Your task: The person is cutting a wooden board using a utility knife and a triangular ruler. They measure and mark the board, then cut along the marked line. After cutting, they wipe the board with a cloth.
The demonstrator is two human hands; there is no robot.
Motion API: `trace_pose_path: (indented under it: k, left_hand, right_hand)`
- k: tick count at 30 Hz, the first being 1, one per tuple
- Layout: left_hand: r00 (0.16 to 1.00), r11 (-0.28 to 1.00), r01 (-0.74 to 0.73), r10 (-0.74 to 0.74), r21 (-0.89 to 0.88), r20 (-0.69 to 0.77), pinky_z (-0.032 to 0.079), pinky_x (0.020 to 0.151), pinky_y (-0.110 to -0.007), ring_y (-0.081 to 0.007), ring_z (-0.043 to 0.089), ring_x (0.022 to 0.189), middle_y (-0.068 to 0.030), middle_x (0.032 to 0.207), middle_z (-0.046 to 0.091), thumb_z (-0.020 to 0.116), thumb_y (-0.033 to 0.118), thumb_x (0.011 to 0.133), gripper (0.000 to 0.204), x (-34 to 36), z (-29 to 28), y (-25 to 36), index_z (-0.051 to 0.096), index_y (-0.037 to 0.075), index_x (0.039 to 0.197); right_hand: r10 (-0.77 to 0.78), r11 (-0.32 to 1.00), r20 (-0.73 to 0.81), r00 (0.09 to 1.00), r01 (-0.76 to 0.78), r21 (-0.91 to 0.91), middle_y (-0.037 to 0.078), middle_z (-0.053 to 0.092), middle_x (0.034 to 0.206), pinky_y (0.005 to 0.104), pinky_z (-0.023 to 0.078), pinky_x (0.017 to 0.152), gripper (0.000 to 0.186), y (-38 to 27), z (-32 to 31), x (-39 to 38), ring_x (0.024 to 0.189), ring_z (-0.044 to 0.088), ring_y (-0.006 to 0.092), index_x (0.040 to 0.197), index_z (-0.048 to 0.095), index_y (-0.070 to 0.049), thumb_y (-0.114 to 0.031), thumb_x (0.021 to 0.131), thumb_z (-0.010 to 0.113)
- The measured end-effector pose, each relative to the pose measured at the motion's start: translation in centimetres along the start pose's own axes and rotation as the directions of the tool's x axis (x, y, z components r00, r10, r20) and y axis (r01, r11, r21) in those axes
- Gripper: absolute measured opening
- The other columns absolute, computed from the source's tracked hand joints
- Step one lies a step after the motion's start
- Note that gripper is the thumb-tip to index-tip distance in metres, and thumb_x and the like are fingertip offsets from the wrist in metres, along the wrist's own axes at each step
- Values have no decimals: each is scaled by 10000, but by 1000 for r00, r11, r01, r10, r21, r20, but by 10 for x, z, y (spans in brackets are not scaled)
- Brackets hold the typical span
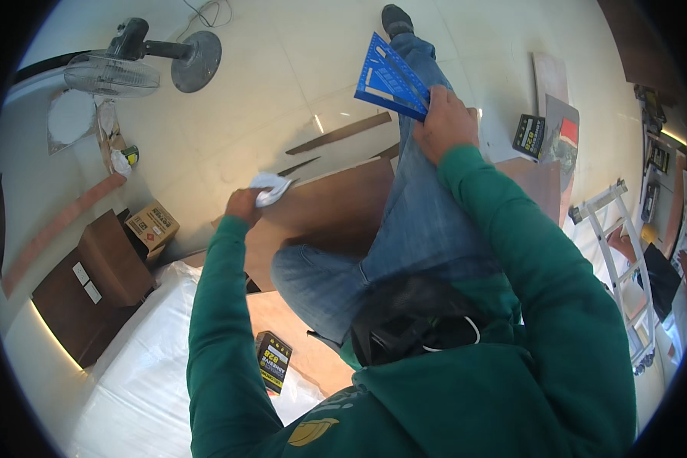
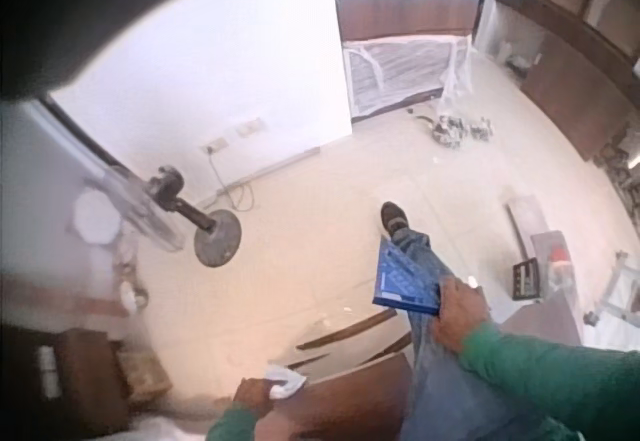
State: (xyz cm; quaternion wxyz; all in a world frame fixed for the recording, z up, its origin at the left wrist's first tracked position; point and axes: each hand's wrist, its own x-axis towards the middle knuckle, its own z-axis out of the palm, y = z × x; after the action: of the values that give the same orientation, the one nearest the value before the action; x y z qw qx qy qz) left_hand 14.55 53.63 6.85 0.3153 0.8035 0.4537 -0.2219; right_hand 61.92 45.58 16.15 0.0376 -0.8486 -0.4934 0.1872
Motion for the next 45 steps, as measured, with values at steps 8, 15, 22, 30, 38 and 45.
trace_pose_path:
  k: [8,15,22,30,38,45]
  left_hand:
    - [985,979,-152,139,-139,-100,409,1127,-655,-301,661,1262,-71,1326,724,540,208,1018,361,83,40,194,734,308,1306]
    - [999,996,-4,1,-92,-41,373,1163,-695,-309,636,1311,-27,1408,688,712,60,862,539,15,35,29,714,316,1336]
    - [983,993,-120,120,12,-142,535,1002,-507,-399,669,1106,-144,1143,746,726,-29,746,598,28,35,42,750,237,1281]
    - [989,977,-122,105,-172,-106,316,1168,-737,-287,629,1324,43,1468,651,493,230,1045,394,71,43,179,702,352,1355]
    - [952,924,278,-301,263,51,527,1050,-491,-351,679,1200,-154,1296,716,640,5,850,534,-8,3,-11,721,260,1312]
    - [981,997,-59,66,40,-182,545,949,-494,-366,675,1138,-149,1211,736,668,39,854,447,48,55,89,749,239,1245]
  right_hand:
    - [5,1000,24,1000,-5,-5,151,657,1298,500,421,1064,484,-14,-5,4,1220,636,335,1338,553,-61,-207,903,706]
    - [-1,1000,-4,1000,1,20,155,669,1268,500,421,1061,455,-10,0,3,1206,642,343,1321,566,-63,-209,911,698]
    - [4,1000,31,1000,-5,29,150,670,1272,506,425,1047,442,-12,-2,2,1217,638,341,1317,566,-68,-216,919,688]
    - [3,999,14,1000,-2,-49,146,652,1316,501,431,1064,499,-7,3,4,1228,636,332,1364,542,-69,-210,909,690]
    - [7,1000,35,999,-6,-26,145,656,1294,512,430,1063,497,-8,1,4,1226,635,331,1349,546,-64,-207,901,705]
    - [-18,999,46,999,20,-43,147,649,1280,524,433,1052,502,-16,1,3,1219,638,338,1334,541,-64,-201,885,720]
